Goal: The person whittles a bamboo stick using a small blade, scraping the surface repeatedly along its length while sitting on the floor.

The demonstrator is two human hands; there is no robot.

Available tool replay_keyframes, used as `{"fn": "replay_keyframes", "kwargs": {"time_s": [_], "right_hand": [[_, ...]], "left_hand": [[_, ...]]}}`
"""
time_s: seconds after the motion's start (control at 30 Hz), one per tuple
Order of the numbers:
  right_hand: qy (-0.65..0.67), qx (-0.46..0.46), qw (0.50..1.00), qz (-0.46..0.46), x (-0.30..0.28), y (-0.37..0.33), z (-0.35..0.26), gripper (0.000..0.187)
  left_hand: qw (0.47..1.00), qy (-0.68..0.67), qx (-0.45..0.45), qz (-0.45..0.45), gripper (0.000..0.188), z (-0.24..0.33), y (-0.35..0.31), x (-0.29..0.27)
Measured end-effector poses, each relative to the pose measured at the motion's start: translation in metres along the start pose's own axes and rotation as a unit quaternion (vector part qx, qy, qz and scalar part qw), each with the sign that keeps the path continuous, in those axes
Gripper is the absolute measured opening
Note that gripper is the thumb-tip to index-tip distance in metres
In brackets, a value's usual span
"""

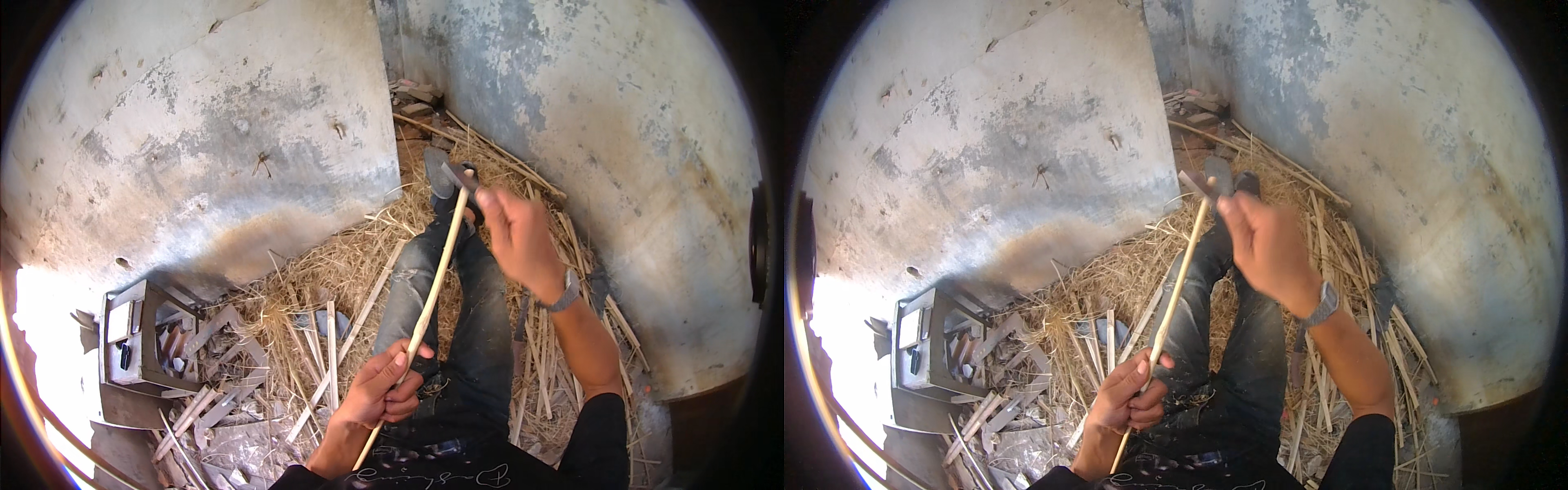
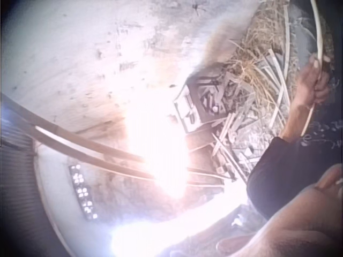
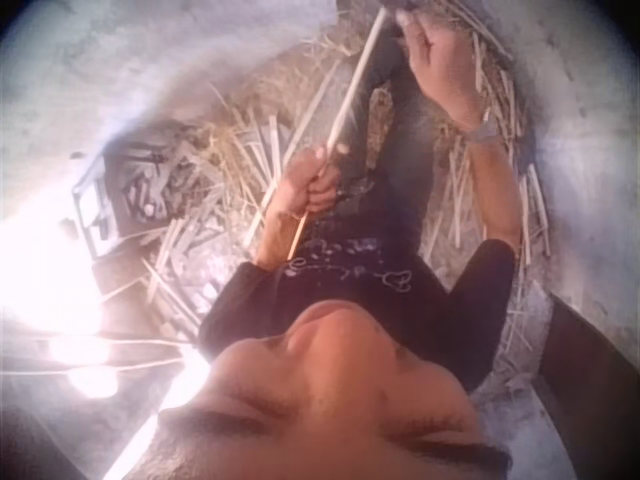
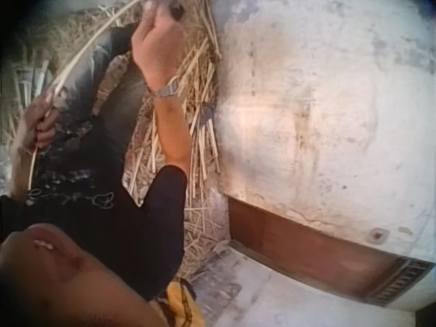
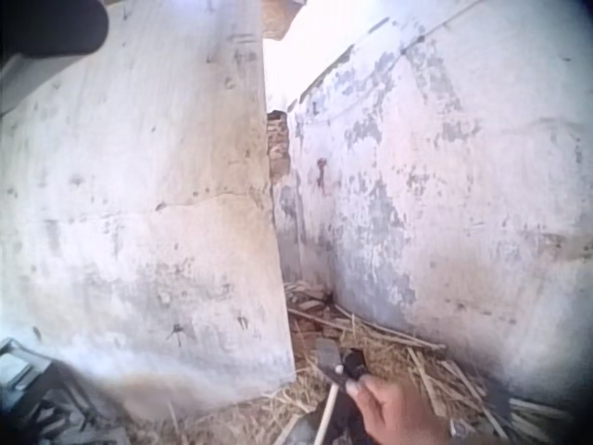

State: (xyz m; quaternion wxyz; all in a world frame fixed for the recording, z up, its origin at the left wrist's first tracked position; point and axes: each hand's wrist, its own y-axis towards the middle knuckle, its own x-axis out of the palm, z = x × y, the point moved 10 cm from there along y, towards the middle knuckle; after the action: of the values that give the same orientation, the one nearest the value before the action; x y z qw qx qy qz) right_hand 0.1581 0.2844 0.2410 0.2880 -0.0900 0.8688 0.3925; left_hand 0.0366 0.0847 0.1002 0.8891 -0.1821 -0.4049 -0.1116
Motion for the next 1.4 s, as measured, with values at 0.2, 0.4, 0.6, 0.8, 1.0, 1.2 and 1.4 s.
{"fn": "replay_keyframes", "kwargs": {"time_s": [0.2, 0.4, 0.6, 0.8, 1.0, 1.2, 1.4], "right_hand": [[0.04, -0.034, 0.995, -0.083, 0.026, -0.043, -0.032, 0.033], [0.079, -0.064, 0.974, -0.203, 0.053, -0.079, -0.055, 0.026], [0.097, 0.0, 0.991, -0.093, 0.037, -0.05, -0.028, 0.028], [0.145, -0.032, 0.965, -0.215, 0.059, -0.073, -0.046, 0.03], [0.251, 0.125, 0.955, -0.097, 0.05, -0.035, -0.008, 0.026], [0.211, 0.157, 0.95, -0.167, 0.107, -0.052, 0.015, 0.028], [0.241, 0.249, 0.913, -0.215, 0.158, -0.083, 0.064, 0.032]], "left_hand": [[1.0, -0.009, 0.008, 0.006, 0.029, 0.002, 0.001, -0.009], [1.0, 0.005, 0.016, 0.008, 0.028, 0.002, 0.003, -0.013], [1.0, 0.012, -0.007, 0.025, 0.027, -0.004, 0.001, -0.011], [0.998, -0.005, 0.03, 0.055, 0.026, 0.021, 0.007, -0.02], [0.989, 0.059, 0.109, 0.083, 0.03, 0.053, 0.021, -0.036], [0.986, 0.107, 0.069, 0.106, 0.031, 0.033, 0.048, -0.062], [0.956, 0.229, 0.029, 0.18, 0.032, 0.013, 0.077, -0.104]]}}
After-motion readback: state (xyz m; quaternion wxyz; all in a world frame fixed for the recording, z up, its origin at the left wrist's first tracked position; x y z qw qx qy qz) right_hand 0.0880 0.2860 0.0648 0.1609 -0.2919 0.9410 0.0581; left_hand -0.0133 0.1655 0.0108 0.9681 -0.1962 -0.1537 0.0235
